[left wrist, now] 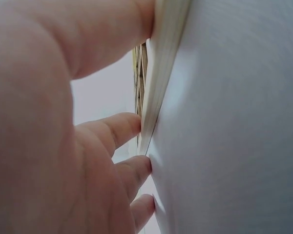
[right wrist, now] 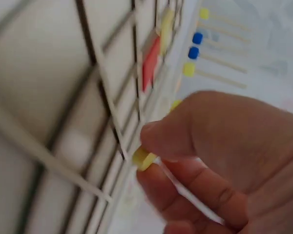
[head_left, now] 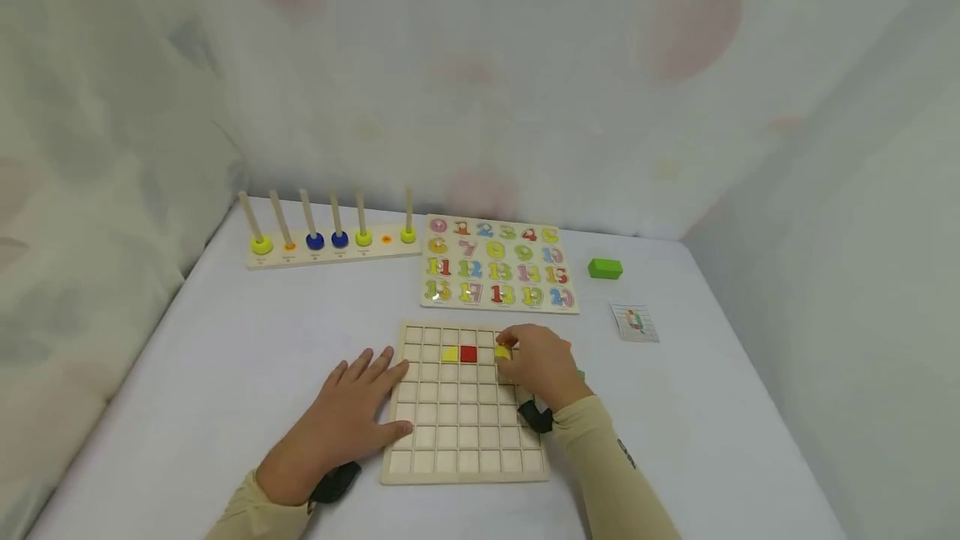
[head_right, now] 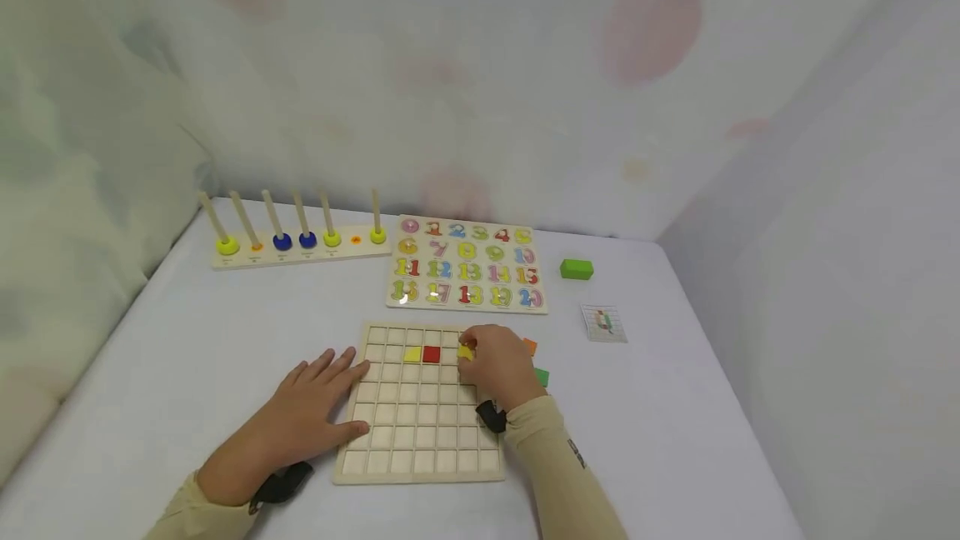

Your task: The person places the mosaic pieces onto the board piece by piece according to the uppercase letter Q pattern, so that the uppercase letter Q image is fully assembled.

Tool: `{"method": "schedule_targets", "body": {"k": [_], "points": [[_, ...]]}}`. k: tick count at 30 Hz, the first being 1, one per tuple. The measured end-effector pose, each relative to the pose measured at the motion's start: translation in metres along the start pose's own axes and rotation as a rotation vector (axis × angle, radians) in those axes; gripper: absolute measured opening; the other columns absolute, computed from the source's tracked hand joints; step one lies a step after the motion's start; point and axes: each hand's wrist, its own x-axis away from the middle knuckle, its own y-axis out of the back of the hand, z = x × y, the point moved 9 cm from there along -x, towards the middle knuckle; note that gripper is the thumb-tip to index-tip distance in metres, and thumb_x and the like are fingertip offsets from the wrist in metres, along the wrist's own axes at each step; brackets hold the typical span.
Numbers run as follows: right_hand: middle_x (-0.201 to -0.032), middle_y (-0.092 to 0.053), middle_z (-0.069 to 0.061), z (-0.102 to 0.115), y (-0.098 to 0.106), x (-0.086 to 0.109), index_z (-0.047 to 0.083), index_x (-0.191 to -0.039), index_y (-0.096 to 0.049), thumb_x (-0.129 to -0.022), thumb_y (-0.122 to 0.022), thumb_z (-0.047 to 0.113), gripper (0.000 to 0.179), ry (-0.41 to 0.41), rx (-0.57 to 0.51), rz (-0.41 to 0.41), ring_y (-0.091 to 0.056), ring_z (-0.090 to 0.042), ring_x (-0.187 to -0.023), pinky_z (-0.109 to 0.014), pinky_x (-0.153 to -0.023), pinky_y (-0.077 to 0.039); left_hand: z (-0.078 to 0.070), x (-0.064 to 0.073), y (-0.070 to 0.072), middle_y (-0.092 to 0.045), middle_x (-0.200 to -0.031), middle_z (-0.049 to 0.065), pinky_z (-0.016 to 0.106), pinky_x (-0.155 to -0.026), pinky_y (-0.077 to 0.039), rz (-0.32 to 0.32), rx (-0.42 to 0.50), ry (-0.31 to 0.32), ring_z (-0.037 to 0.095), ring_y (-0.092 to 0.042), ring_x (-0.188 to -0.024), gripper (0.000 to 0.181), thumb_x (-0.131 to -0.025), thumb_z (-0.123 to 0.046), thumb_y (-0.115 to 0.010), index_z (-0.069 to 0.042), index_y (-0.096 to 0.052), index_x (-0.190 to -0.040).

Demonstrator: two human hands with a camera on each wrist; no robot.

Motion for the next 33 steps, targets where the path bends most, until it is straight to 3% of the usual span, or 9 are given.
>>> {"method": "schedule_targets", "body": {"k": [3,7,13,17,21,24,29,33], "points": [[-0.115,-0.077,0.000,0.008,-0.012,0.000,0.016,-0.107,-0.083,-0.093,-0.080,0.014,0.015,0.084,-0.010,0.013,-0.068,-0.017,-0.091,-0.035,-0.075,-0.058,0.000,0.001,0.000,-0.030,-0.172,0.018,0.074,-0.121,-0.016,0.006,-0.007,0.012,0.049,-0.022,-0.157,0.093,-0.092,-0.061,-0.077,-0.011,-0.046,-0.163],[-0.115,-0.078,0.001,0.013,-0.019,0.004,0.019,-0.102,-0.086,-0.096,-0.082,0.017,0.007,0.200,0.063,0.008,-0.069,-0.023,-0.116,-0.042,-0.096,-0.058,-0.003,0.001,-0.005,-0.031,-0.172,0.018,0.074,-0.121,-0.016,0.018,-0.004,0.026,0.049,-0.022,-0.157,0.094,-0.091,-0.062,-0.077,-0.011,-0.046,-0.163],[-0.105,-0.079,0.006,0.018,-0.018,0.008,0.021,-0.103,-0.088,-0.096,-0.083,0.019,0.008,0.291,0.149,-0.058,-0.068,-0.020,-0.096,-0.034,-0.081,-0.060,-0.002,0.001,-0.008,-0.031,-0.172,0.018,0.074,-0.121,-0.018,0.007,-0.039,0.014,0.049,-0.024,-0.157,0.094,-0.091,-0.064,-0.076,-0.012,-0.046,-0.163],[-0.105,-0.077,0.006,0.020,-0.019,0.007,0.019,-0.107,-0.087,-0.100,-0.078,0.017,0.011,0.317,0.129,-0.031,-0.068,-0.019,-0.099,-0.033,-0.080,-0.059,-0.001,-0.001,-0.005,-0.032,-0.171,0.019,0.073,-0.121,-0.018,-0.011,-0.061,0.006,0.049,-0.024,-0.156,0.094,-0.092,-0.065,-0.075,-0.012,-0.046,-0.163],[-0.113,-0.076,0.005,0.016,-0.026,0.005,0.017,-0.114,-0.085,-0.105,-0.071,0.020,0.016,0.280,0.084,0.024,-0.069,-0.019,-0.109,-0.037,-0.089,-0.059,0.000,-0.001,-0.003,-0.032,-0.171,0.019,0.074,-0.121,-0.018,-0.001,-0.059,0.008,0.050,-0.024,-0.156,0.095,-0.091,-0.067,-0.074,-0.012,-0.046,-0.163],[-0.117,-0.075,0.005,0.012,-0.026,0.005,0.017,-0.117,-0.084,-0.107,-0.068,0.025,0.020,0.231,0.027,0.022,-0.068,-0.018,-0.113,-0.039,-0.094,-0.059,0.001,0.001,-0.002,-0.032,-0.171,0.020,0.075,-0.120,-0.018,-0.001,-0.054,0.011,0.051,-0.025,-0.156,0.095,-0.090,-0.067,-0.075,-0.012,-0.047,-0.163],[-0.101,-0.075,0.011,0.000,-0.010,0.008,0.020,-0.111,-0.085,-0.106,-0.067,0.029,0.020,0.139,-0.079,-0.058,-0.067,-0.010,-0.085,-0.033,-0.072,-0.058,0.003,0.000,-0.001,-0.033,-0.170,0.020,0.075,-0.120,-0.018,-0.016,-0.051,0.006,0.051,-0.025,-0.155,0.095,-0.090,-0.066,-0.075,-0.012,-0.047,-0.162],[-0.071,-0.064,0.012,-0.029,0.012,0.017,0.019,-0.085,-0.077,-0.104,-0.060,0.029,0.027,0.021,-0.096,-0.107,-0.055,-0.008,-0.059,-0.032,-0.057,-0.047,0.002,-0.004,-0.006,-0.032,-0.171,0.020,0.075,-0.120,-0.017,-0.008,-0.033,-0.005,0.051,-0.023,-0.156,0.096,-0.090,-0.068,-0.074,-0.012,-0.046,-0.163]]}}
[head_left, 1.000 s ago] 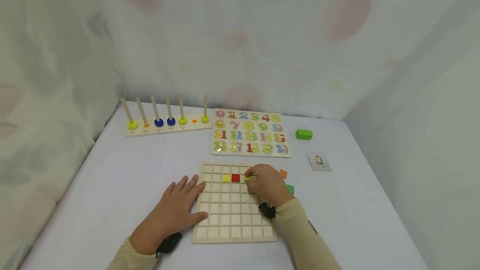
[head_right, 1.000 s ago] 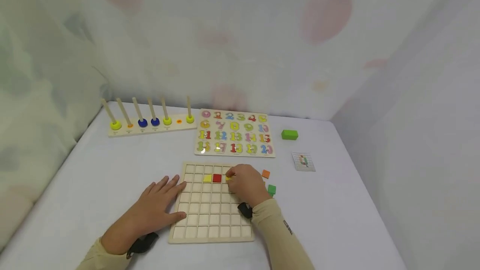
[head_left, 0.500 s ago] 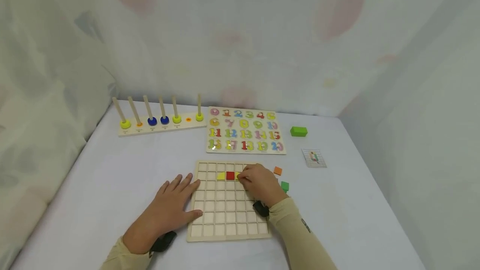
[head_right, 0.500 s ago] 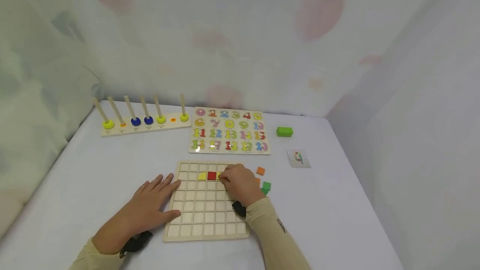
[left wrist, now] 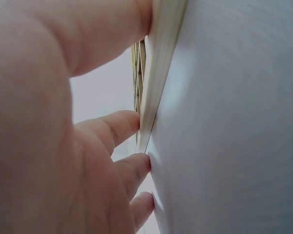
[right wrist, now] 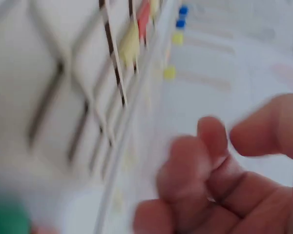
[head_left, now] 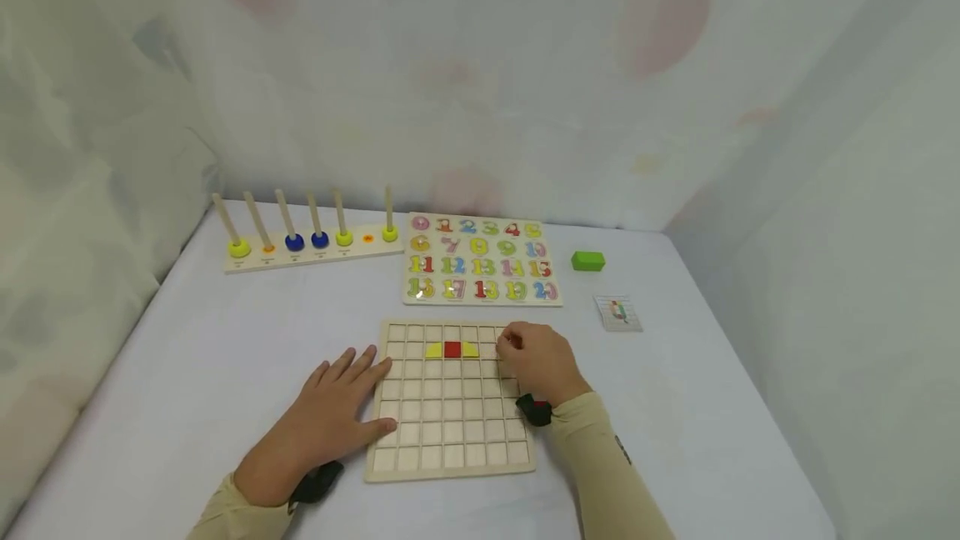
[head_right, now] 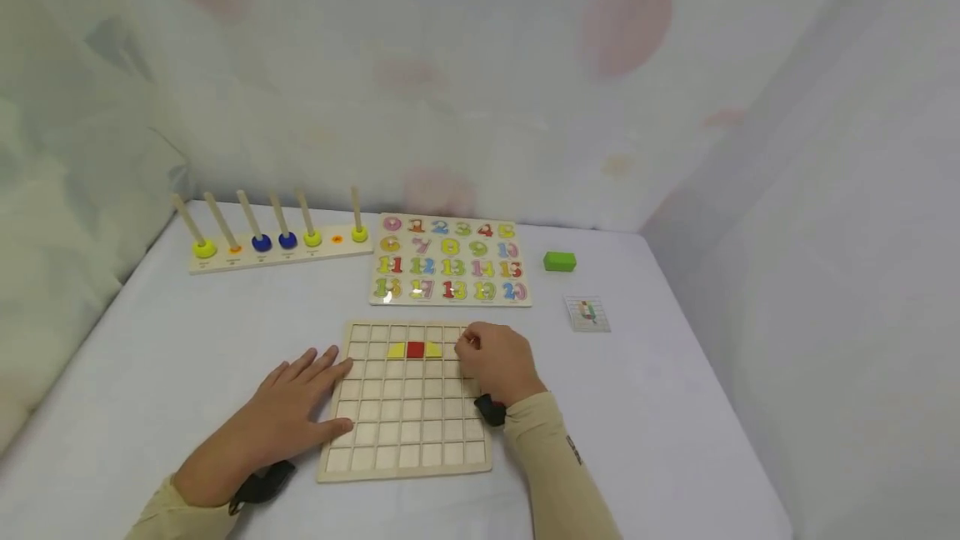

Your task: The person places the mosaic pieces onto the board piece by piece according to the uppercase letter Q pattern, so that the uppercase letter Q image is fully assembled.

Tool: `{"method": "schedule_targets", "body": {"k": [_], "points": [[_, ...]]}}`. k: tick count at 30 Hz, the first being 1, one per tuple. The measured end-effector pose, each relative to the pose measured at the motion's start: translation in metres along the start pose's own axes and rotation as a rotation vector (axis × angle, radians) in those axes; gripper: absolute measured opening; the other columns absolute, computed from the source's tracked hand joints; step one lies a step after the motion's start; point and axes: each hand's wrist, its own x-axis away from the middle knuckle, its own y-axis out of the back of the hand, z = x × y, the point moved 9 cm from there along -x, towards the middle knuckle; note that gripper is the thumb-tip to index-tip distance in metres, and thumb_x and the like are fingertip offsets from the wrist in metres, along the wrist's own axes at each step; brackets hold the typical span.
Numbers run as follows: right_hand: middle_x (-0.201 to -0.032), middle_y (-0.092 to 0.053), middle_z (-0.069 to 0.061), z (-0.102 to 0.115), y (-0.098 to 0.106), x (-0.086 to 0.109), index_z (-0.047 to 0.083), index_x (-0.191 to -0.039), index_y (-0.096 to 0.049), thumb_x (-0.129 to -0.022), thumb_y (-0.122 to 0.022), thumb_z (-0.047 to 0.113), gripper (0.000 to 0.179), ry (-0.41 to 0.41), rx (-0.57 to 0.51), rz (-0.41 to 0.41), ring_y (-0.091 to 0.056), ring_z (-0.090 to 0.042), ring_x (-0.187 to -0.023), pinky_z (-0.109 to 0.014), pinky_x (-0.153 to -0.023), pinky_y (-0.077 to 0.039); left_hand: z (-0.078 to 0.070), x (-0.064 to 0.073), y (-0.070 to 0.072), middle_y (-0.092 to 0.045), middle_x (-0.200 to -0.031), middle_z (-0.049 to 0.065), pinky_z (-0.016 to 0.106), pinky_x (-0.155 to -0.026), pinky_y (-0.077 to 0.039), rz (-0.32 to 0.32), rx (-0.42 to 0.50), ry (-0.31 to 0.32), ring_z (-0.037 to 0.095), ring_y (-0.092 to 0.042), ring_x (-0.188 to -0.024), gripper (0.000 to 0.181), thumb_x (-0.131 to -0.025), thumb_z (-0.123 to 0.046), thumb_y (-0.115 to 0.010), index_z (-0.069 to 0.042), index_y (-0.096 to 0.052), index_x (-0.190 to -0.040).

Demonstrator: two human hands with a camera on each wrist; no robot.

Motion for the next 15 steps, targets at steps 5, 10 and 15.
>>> {"method": "schedule_targets", "body": {"k": [5,10,15], "points": [[-0.079,-0.065,0.011,-0.044,0.022,0.014,0.021,-0.093,-0.078,-0.103,-0.061,0.032,0.023,-0.132,0.034,0.005,-0.058,-0.013,-0.070,-0.036,-0.065,-0.050,-0.001,0.000,-0.005,-0.031,-0.171,0.020,0.075,-0.120,-0.017,0.014,0.002,0.001,0.051,-0.024,-0.156,0.096,-0.091,-0.069,-0.073,-0.012,-0.046,-0.163],[-0.111,-0.072,0.010,-0.065,0.028,0.018,0.024,-0.115,-0.082,-0.100,-0.074,0.032,0.019,-0.145,0.024,0.016,-0.062,-0.019,-0.095,-0.041,-0.081,-0.056,-0.002,0.001,-0.001,-0.031,-0.171,0.019,0.074,-0.120,-0.018,0.004,-0.031,0.003,0.050,-0.024,-0.156,0.095,-0.091,-0.068,-0.073,-0.013,-0.046,-0.163],[-0.117,-0.075,0.006,-0.065,0.020,0.012,0.022,-0.109,-0.084,-0.096,-0.078,0.025,0.014,-0.052,0.073,-0.018,-0.068,-0.023,-0.103,-0.044,-0.085,-0.059,-0.002,0.000,0.002,-0.032,-0.171,0.020,0.074,-0.120,-0.017,-0.001,-0.021,0.002,0.051,-0.024,-0.156,0.094,-0.091,-0.066,-0.074,-0.012,-0.046,-0.163]]}}
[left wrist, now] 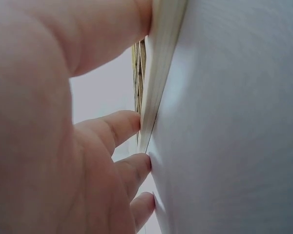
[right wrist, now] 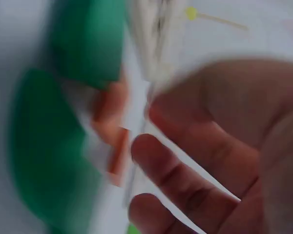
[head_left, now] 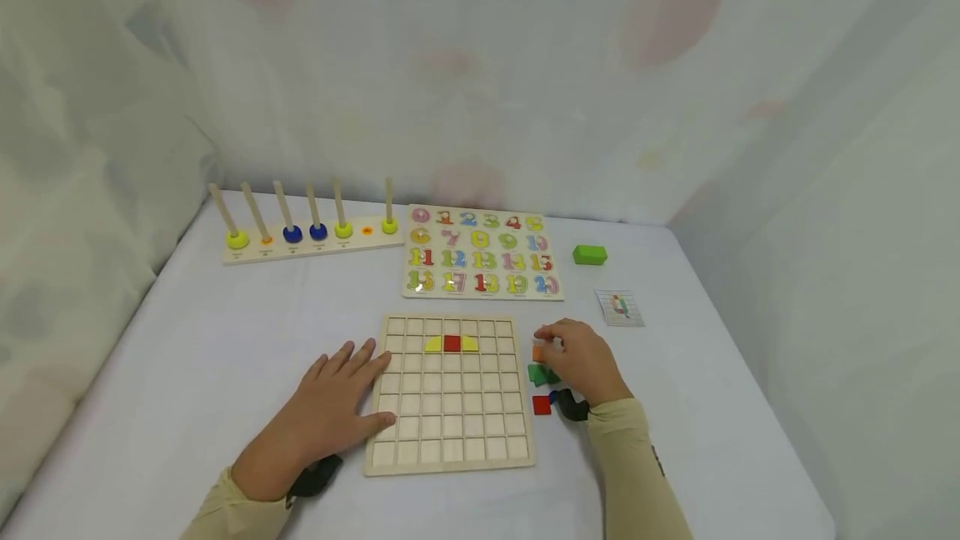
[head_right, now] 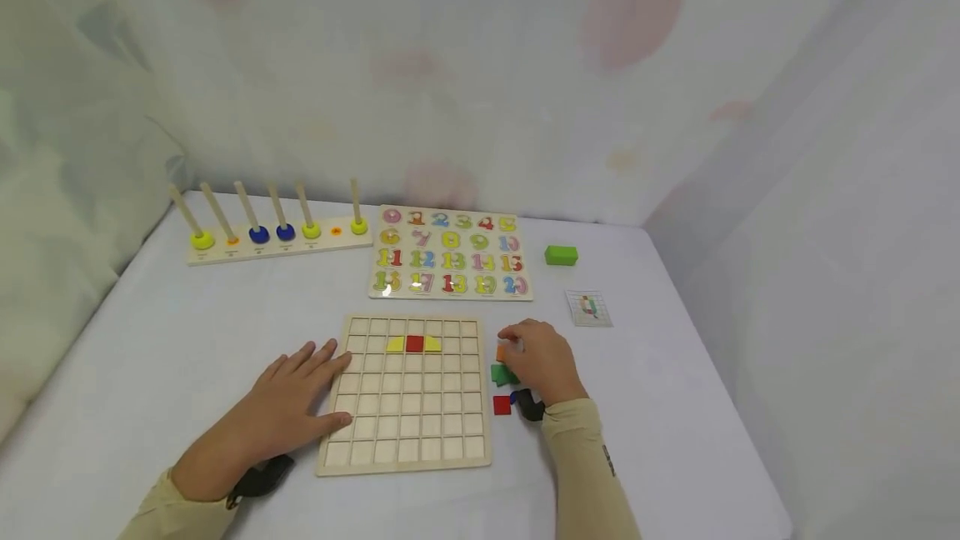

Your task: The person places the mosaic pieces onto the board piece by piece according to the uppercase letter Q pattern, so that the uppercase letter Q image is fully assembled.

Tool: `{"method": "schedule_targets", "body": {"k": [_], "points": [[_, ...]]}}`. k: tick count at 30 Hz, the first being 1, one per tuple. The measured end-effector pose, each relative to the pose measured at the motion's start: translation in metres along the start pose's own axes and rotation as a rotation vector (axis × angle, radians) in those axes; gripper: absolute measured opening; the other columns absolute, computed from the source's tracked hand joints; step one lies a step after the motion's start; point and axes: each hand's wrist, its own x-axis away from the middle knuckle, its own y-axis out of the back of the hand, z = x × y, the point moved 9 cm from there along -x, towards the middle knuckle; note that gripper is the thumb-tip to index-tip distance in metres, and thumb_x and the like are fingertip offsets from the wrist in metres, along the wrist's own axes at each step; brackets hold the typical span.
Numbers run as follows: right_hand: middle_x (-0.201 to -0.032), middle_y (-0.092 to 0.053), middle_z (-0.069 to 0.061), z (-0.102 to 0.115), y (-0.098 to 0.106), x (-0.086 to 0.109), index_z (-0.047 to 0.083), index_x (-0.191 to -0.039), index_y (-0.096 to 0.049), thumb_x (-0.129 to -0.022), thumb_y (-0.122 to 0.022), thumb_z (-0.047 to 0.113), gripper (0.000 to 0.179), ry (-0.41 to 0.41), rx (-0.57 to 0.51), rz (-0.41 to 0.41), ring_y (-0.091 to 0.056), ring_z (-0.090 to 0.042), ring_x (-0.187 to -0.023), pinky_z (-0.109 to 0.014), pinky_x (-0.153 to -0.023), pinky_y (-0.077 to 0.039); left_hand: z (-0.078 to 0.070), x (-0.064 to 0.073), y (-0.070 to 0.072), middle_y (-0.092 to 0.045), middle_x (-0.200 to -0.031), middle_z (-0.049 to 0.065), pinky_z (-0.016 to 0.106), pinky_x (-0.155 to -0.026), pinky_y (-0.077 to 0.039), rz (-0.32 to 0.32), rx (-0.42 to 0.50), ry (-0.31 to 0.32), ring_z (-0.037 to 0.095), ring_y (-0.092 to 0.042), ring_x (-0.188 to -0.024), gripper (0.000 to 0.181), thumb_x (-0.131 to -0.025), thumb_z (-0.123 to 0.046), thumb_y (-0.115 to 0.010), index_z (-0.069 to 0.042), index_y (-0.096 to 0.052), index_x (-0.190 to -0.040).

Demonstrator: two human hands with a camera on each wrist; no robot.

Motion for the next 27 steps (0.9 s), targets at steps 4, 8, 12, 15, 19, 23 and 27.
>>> {"method": "schedule_targets", "body": {"k": [4,8,12,15,19,23,27], "points": [[-0.119,-0.076,0.003,0.003,-0.012,-0.002,0.021,-0.106,-0.085,-0.096,-0.078,0.025,0.013,0.047,0.074,0.031,-0.070,-0.022,-0.112,-0.043,-0.089,-0.060,0.002,0.002,0.000,-0.033,-0.170,0.021,0.075,-0.120,-0.018,0.007,0.011,0.009,0.052,-0.024,-0.155,0.094,-0.091,-0.064,-0.075,-0.011,-0.047,-0.163],[-0.116,-0.074,0.005,0.001,-0.014,0.002,0.020,-0.110,-0.085,-0.098,-0.078,0.025,0.014,0.024,0.102,0.059,-0.069,-0.021,-0.111,-0.044,-0.093,-0.059,0.001,0.004,-0.004,-0.032,-0.171,0.021,0.075,-0.120,-0.017,0.027,0.022,0.013,0.051,-0.024,-0.156,0.094,-0.092,-0.065,-0.074,-0.011,-0.045,-0.163],[-0.117,-0.073,0.004,0.000,-0.010,0.005,0.020,-0.113,-0.084,-0.099,-0.077,0.028,0.017,0.015,0.098,0.081,-0.068,-0.021,-0.109,-0.045,-0.094,-0.058,-0.001,0.003,-0.004,-0.031,-0.171,0.020,0.074,-0.121,-0.017,0.039,0.020,0.024,0.051,-0.023,-0.156,0.096,-0.092,-0.066,-0.074,-0.011,-0.044,-0.164],[-0.115,-0.072,0.005,-0.002,-0.007,0.008,0.019,-0.116,-0.082,-0.099,-0.078,0.030,0.021,-0.010,0.073,0.096,-0.066,-0.018,-0.104,-0.042,-0.093,-0.057,-0.001,0.004,-0.005,-0.031,-0.171,0.020,0.074,-0.121,-0.017,0.048,0.013,0.026,0.050,-0.023,-0.157,0.096,-0.092,-0.066,-0.073,-0.011,-0.044,-0.164],[-0.113,-0.073,0.004,-0.002,-0.004,0.011,0.016,-0.118,-0.082,-0.095,-0.081,0.025,0.025,-0.028,0.072,0.101,-0.065,-0.017,-0.101,-0.042,-0.091,-0.057,-0.001,0.004,-0.004,-0.030,-0.172,0.019,0.073,-0.121,-0.017,0.053,0.011,0.024,0.049,-0.022,-0.157,0.095,-0.092,-0.066,-0.073,-0.012,-0.043,-0.165],[-0.118,-0.075,-0.003,0.004,0.001,0.010,0.012,-0.115,-0.083,-0.091,-0.082,0.020,0.025,-0.019,0.118,0.084,-0.069,-0.024,-0.109,-0.046,-0.093,-0.059,-0.002,0.004,0.000,-0.030,-0.172,0.019,0.072,-0.122,-0.016,0.040,0.006,0.027,0.049,-0.022,-0.158,0.094,-0.093,-0.065,-0.073,-0.012,-0.043,-0.165],[-0.118,-0.076,-0.005,0.009,0.002,0.008,0.013,-0.112,-0.083,-0.090,-0.082,0.022,0.024,0.000,0.189,0.055,-0.071,-0.026,-0.110,-0.047,-0.090,-0.060,-0.002,0.004,0.003,-0.030,-0.172,0.019,0.072,-0.122,-0.017,0.032,-0.001,0.030,0.049,-0.022,-0.157,0.094,-0.093,-0.064,-0.073,-0.012,-0.043,-0.165]]}}
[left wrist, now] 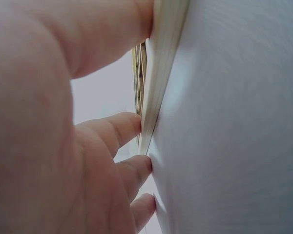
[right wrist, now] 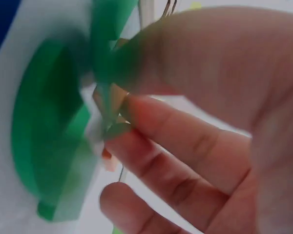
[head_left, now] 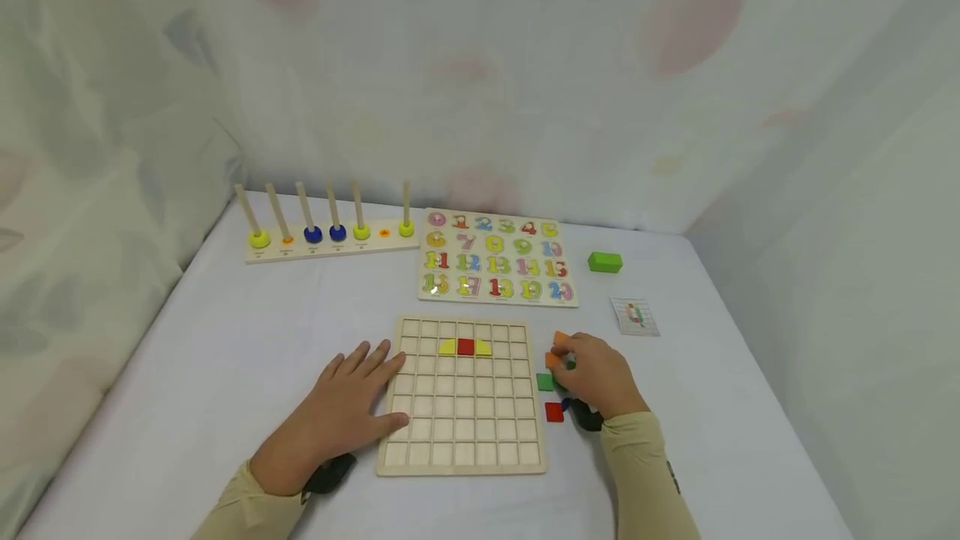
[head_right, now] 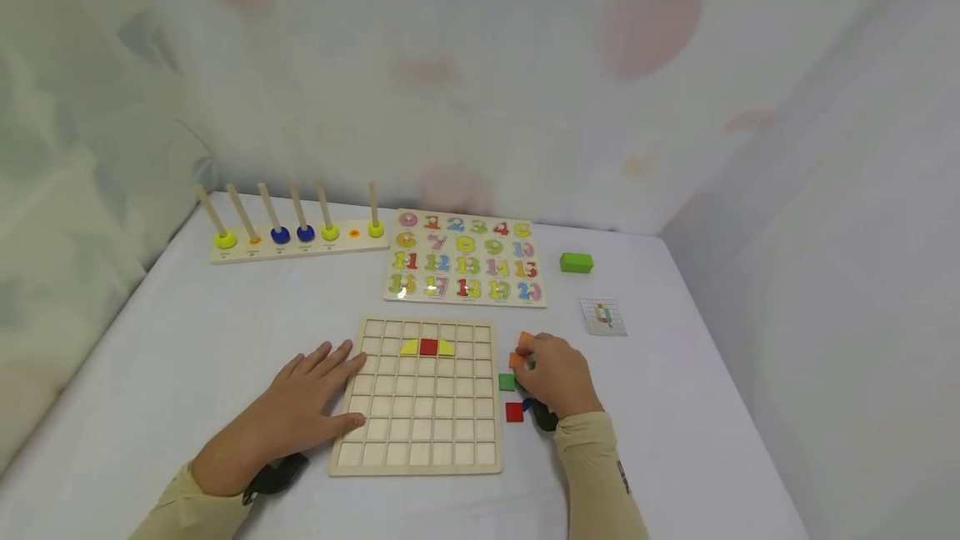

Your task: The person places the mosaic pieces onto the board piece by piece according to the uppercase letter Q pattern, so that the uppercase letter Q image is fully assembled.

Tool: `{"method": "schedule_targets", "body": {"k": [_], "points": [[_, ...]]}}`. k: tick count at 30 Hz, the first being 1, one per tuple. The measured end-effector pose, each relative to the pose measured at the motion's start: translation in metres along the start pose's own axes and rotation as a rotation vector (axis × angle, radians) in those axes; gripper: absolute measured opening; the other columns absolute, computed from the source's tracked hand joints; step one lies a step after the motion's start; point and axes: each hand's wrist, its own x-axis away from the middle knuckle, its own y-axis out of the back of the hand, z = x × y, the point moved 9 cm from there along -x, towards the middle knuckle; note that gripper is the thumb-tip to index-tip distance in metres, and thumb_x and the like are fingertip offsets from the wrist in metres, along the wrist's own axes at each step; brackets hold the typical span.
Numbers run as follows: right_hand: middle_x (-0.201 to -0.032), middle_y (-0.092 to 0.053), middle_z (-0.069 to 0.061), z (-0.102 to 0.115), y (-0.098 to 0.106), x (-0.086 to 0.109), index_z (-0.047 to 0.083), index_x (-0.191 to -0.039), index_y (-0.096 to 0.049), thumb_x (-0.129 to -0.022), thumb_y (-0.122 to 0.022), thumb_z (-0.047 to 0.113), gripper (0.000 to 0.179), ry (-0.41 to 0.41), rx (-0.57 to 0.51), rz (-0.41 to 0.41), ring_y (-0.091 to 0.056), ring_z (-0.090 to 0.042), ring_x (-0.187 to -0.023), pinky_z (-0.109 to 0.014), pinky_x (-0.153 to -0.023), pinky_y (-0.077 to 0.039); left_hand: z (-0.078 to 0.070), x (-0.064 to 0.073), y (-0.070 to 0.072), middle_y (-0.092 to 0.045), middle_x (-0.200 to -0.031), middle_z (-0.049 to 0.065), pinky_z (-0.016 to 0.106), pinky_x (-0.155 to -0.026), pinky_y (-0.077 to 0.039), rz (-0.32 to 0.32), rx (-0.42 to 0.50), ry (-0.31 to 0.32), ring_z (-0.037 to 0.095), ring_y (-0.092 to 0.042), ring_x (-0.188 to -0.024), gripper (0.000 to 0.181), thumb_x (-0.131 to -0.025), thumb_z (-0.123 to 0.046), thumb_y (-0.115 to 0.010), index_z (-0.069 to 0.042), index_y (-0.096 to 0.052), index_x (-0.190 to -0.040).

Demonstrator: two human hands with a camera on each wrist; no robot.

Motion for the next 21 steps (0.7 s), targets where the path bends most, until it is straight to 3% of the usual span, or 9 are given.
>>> {"method": "schedule_targets", "body": {"k": [9,13,18,21], "points": [[-0.099,-0.073,0.000,0.012,-0.002,0.000,0.013,-0.101,-0.084,-0.090,-0.084,0.017,0.011,0.089,0.043,-0.072,-0.063,-0.015,-0.077,-0.032,-0.062,-0.055,-0.001,-0.001,0.000,-0.029,-0.172,0.019,0.073,-0.122,-0.016,-0.005,0.013,-0.016,0.049,-0.021,-0.158,0.094,-0.093,-0.064,-0.073,-0.011,-0.042,-0.165],[-0.101,-0.075,0.000,0.013,0.001,0.000,0.014,-0.098,-0.083,-0.088,-0.083,0.016,0.010,0.097,0.035,-0.091,-0.061,-0.015,-0.075,-0.029,-0.055,-0.050,-0.001,-0.001,0.001,-0.029,-0.172,0.019,0.072,-0.122,-0.016,-0.012,0.013,-0.023,0.048,-0.021,-0.158,0.094,-0.094,-0.063,-0.073,-0.011,-0.042,-0.165],[-0.107,-0.076,0.003,0.025,0.011,0.002,0.018,-0.100,-0.083,-0.087,-0.081,0.020,0.014,0.125,-0.024,-0.118,-0.067,-0.018,-0.087,-0.032,-0.064,-0.055,-0.002,-0.001,0.002,-0.029,-0.172,0.019,0.072,-0.122,-0.017,-0.016,0.009,-0.025,0.049,-0.021,-0.158,0.094,-0.093,-0.064,-0.072,-0.011,-0.043,-0.165],[-0.106,-0.074,0.007,0.050,0.014,0.000,0.018,-0.105,-0.082,-0.087,-0.082,0.025,0.019,0.187,-0.070,-0.096,-0.066,-0.018,-0.090,-0.036,-0.072,-0.057,-0.001,0.000,0.003,-0.030,-0.172,0.020,0.073,-0.122,-0.017,-0.014,0.013,-0.025,0.049,-0.021,-0.157,0.094,-0.094,-0.064,-0.072,-0.010,-0.043,-0.165]]}}
